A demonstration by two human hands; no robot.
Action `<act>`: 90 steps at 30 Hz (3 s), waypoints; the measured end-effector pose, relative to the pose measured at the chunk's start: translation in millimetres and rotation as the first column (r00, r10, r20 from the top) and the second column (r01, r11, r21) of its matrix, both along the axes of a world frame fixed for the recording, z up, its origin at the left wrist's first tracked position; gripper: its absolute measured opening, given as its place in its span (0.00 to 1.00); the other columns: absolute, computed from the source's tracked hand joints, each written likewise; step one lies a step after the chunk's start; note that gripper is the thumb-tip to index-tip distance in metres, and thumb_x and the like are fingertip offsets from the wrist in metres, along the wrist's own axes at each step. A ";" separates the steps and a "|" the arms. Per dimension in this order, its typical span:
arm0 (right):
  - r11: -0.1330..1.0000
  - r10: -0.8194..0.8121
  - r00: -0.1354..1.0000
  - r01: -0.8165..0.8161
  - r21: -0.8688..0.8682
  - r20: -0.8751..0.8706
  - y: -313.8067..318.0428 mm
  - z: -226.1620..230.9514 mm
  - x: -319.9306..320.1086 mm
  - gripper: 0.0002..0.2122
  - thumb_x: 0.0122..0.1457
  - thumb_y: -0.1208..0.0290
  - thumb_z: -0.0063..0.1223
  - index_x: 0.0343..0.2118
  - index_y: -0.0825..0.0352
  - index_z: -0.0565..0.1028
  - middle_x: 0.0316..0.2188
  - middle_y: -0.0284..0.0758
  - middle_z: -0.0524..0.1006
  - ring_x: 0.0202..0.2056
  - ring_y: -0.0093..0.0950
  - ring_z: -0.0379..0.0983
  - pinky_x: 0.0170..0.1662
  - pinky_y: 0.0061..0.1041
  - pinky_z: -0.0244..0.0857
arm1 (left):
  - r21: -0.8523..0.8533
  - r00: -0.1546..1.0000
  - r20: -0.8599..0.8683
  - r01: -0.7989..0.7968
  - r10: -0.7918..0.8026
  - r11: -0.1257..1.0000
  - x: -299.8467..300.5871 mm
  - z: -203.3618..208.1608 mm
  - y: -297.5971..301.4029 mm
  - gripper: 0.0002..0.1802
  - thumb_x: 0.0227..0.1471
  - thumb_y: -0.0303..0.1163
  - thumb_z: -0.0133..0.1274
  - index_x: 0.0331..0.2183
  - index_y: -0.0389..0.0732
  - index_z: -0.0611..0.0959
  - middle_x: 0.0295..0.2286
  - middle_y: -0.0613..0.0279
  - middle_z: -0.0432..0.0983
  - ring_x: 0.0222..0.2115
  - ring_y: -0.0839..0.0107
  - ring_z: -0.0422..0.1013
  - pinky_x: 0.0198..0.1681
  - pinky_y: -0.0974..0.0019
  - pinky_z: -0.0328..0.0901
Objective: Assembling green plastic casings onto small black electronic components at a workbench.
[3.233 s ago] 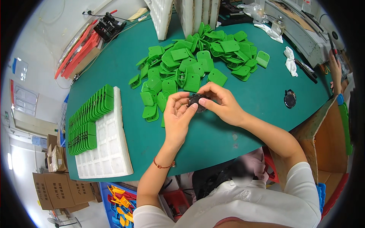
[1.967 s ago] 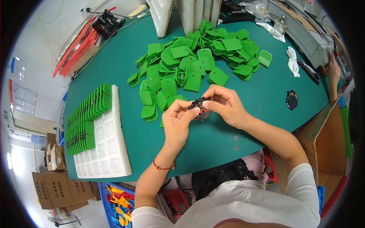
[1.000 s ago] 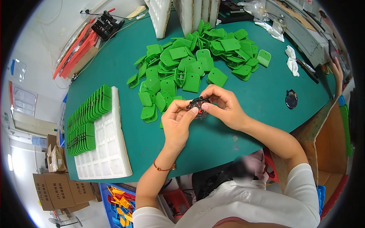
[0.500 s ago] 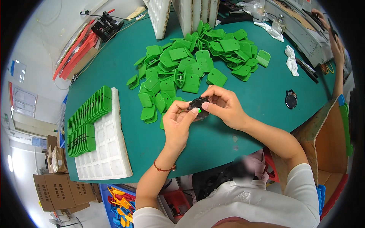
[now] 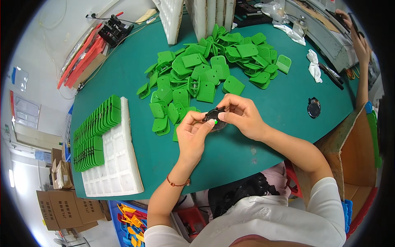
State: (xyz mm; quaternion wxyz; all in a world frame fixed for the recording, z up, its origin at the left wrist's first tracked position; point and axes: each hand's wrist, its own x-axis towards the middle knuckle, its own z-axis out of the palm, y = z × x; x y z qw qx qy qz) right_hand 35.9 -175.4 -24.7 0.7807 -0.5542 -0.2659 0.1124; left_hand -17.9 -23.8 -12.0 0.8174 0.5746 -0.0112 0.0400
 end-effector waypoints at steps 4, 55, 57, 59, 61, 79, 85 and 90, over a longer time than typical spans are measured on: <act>0.999 -0.014 0.998 0.016 -0.035 0.061 -1.4 -0.9 2.0 0.05 0.49 0.78 0.50 0.29 0.71 0.70 0.24 0.28 0.68 0.26 0.14 0.62 0.29 0.15 0.58 | 0.036 1.000 0.022 -0.011 0.011 0.999 -1.5 0.8 0.0 0.06 0.45 0.16 0.48 0.29 0.34 0.69 0.30 0.59 0.72 0.28 0.80 0.68 0.33 0.76 0.65; 0.975 -0.099 0.956 0.148 0.164 -0.275 -18.1 9.4 31.0 0.11 0.43 0.80 0.56 0.24 0.61 0.64 0.27 0.27 0.65 0.29 0.16 0.64 0.34 0.17 0.61 | 0.041 0.989 -0.072 -0.130 0.133 0.991 8.4 3.1 7.4 0.09 0.44 0.19 0.52 0.31 0.33 0.73 0.28 0.60 0.73 0.28 0.80 0.68 0.35 0.78 0.64; 0.980 -0.101 0.962 0.140 0.141 -0.253 -17.3 9.1 29.1 0.11 0.43 0.80 0.56 0.23 0.61 0.64 0.27 0.28 0.65 0.30 0.16 0.64 0.34 0.17 0.61 | 0.044 0.990 -0.071 -0.121 0.124 0.992 8.8 2.1 7.1 0.09 0.43 0.19 0.53 0.31 0.33 0.73 0.27 0.60 0.73 0.28 0.80 0.68 0.35 0.78 0.64; 0.982 -0.097 0.963 0.133 0.131 -0.252 -14.0 9.9 26.3 0.11 0.42 0.81 0.56 0.22 0.62 0.64 0.27 0.29 0.65 0.29 0.17 0.63 0.34 0.17 0.61 | 0.049 0.990 -0.072 -0.115 0.119 0.992 8.4 1.3 7.5 0.09 0.43 0.18 0.53 0.31 0.33 0.73 0.27 0.60 0.73 0.28 0.80 0.68 0.35 0.78 0.64; 0.985 -0.097 0.971 0.126 0.121 -0.220 -10.6 9.1 23.7 0.11 0.42 0.81 0.56 0.22 0.63 0.63 0.28 0.29 0.65 0.30 0.17 0.64 0.34 0.17 0.61 | 0.085 0.990 -0.083 -0.107 0.114 0.991 7.7 2.1 6.5 0.09 0.43 0.18 0.53 0.31 0.32 0.73 0.27 0.60 0.73 0.28 0.80 0.69 0.35 0.78 0.64; 0.085 -0.185 0.265 0.964 -0.253 0.946 -56.4 -10.9 69.8 0.13 0.37 0.79 0.54 0.31 0.65 0.71 0.44 0.40 0.64 0.51 0.45 0.53 0.49 0.39 0.52 | -0.366 0.981 -0.142 0.072 -0.133 0.928 8.3 5.9 14.3 0.21 0.45 0.30 0.51 0.43 0.36 0.68 0.33 0.64 0.68 0.33 0.70 0.67 0.40 0.64 0.64; 0.139 -0.128 0.185 0.976 -0.167 0.974 -50.0 -5.8 74.3 0.10 0.41 0.78 0.54 0.30 0.65 0.72 0.41 0.38 0.68 0.48 0.39 0.58 0.47 0.37 0.54 | -0.373 0.919 -0.262 0.187 -0.296 0.909 10.1 -6.9 16.6 0.15 0.49 0.28 0.50 0.40 0.36 0.70 0.33 0.63 0.71 0.31 0.73 0.69 0.38 0.67 0.66; 0.857 -0.393 0.898 0.436 -0.276 0.199 -36.0 8.9 55.9 0.08 0.55 0.70 0.40 0.35 0.65 0.68 0.33 0.38 0.73 0.35 0.31 0.70 0.35 0.27 0.64 | -0.212 0.917 -0.306 0.195 -0.255 0.958 9.4 -3.3 4.0 0.18 0.40 0.20 0.58 0.36 0.36 0.71 0.30 0.61 0.74 0.29 0.77 0.71 0.36 0.74 0.66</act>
